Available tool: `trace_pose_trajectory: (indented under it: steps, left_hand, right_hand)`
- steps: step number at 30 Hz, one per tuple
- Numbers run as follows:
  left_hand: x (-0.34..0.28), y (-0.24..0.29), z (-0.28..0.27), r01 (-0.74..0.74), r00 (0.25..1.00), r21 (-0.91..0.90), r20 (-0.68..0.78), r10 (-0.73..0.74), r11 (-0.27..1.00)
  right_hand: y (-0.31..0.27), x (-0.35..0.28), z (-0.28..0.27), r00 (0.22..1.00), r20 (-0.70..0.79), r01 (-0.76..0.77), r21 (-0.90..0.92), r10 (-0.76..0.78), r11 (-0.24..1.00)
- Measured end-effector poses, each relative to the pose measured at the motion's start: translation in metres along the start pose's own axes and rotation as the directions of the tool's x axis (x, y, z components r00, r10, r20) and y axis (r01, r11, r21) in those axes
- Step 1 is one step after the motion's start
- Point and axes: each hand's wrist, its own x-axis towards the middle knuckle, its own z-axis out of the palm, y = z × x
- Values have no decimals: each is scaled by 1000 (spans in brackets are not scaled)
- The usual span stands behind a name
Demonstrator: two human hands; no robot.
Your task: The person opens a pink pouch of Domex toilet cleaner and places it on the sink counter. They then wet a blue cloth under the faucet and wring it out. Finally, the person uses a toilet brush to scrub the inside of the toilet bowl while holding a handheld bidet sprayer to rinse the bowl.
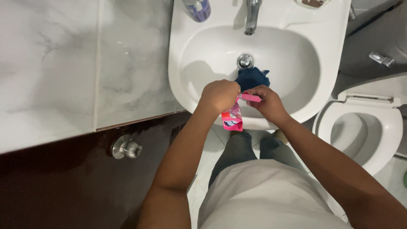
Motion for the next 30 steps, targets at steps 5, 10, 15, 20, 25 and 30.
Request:
trace_pose_trajectory:
  steps: [5, 10, 15, 20, 25, 30]
  left_hand:
    - [-2, -2, -1, -11, 1000, -6, 0, 11, 1000]
    - [-3, 1, -3, -3, 1000, -6, -5, 3, 1000]
    - [-9, 9, -12, -18, 1000, -11, 4, 18, 1000]
    - [1, 5, -13, -5, 998, -56, 56, 8, 998]
    - [-11, 43, -38, 59, 992, -216, 122, -33, 975]
    - [-7, 83, -43, -7, 998, -222, 66, 22, 975]
  right_hand:
    - [-3, -1, 1, 1000, -12, 21, 62, -20, 998]
    - [7, 2, 2, 999, -18, 41, 187, -38, 982]
    - [13, 0, 0, 999, -30, 50, 211, -45, 976]
    - [11, 0, -19, 995, -87, 62, 260, -41, 963]
    - [-5, -24, -48, 971, -235, 124, 326, -46, 937]
    - [4, -44, -78, 933, -360, 159, 435, 9, 886]
